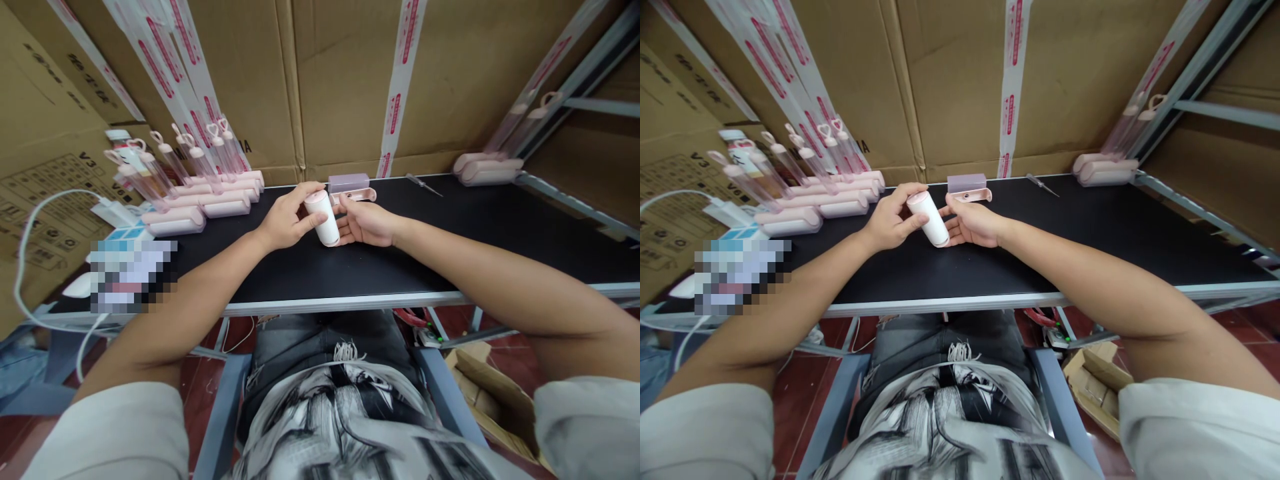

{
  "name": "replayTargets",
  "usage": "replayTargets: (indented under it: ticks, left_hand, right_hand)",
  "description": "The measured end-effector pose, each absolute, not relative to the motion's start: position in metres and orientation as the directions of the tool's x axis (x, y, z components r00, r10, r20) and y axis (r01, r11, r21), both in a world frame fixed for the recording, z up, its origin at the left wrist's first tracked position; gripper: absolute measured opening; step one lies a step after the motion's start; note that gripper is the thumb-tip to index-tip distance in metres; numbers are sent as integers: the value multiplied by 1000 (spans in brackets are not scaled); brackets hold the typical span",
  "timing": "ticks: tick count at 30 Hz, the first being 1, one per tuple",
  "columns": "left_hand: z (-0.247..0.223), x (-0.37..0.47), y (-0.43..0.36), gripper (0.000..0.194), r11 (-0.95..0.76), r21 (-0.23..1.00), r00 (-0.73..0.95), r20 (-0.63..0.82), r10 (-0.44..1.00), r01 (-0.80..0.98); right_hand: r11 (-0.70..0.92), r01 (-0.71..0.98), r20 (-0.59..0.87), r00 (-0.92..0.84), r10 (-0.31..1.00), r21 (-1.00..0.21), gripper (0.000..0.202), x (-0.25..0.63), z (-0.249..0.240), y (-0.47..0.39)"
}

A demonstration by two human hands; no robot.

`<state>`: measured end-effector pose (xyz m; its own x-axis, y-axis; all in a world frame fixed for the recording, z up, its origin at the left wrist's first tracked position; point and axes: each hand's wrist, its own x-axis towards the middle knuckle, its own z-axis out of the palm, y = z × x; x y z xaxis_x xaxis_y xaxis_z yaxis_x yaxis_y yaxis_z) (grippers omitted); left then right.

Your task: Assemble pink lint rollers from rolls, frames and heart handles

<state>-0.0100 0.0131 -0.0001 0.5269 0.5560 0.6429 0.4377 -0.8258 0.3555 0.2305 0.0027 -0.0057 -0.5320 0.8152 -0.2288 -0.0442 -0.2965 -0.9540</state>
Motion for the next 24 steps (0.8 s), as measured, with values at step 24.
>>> replayTargets:
  ticks: [24]
  left_hand:
    - [-1, -8, 12, 68, -919, 153, 603, 714, 356, 363]
  right_hand:
    - [-285, -44, -219, -530, 819, -958, 68, 231, -12, 9]
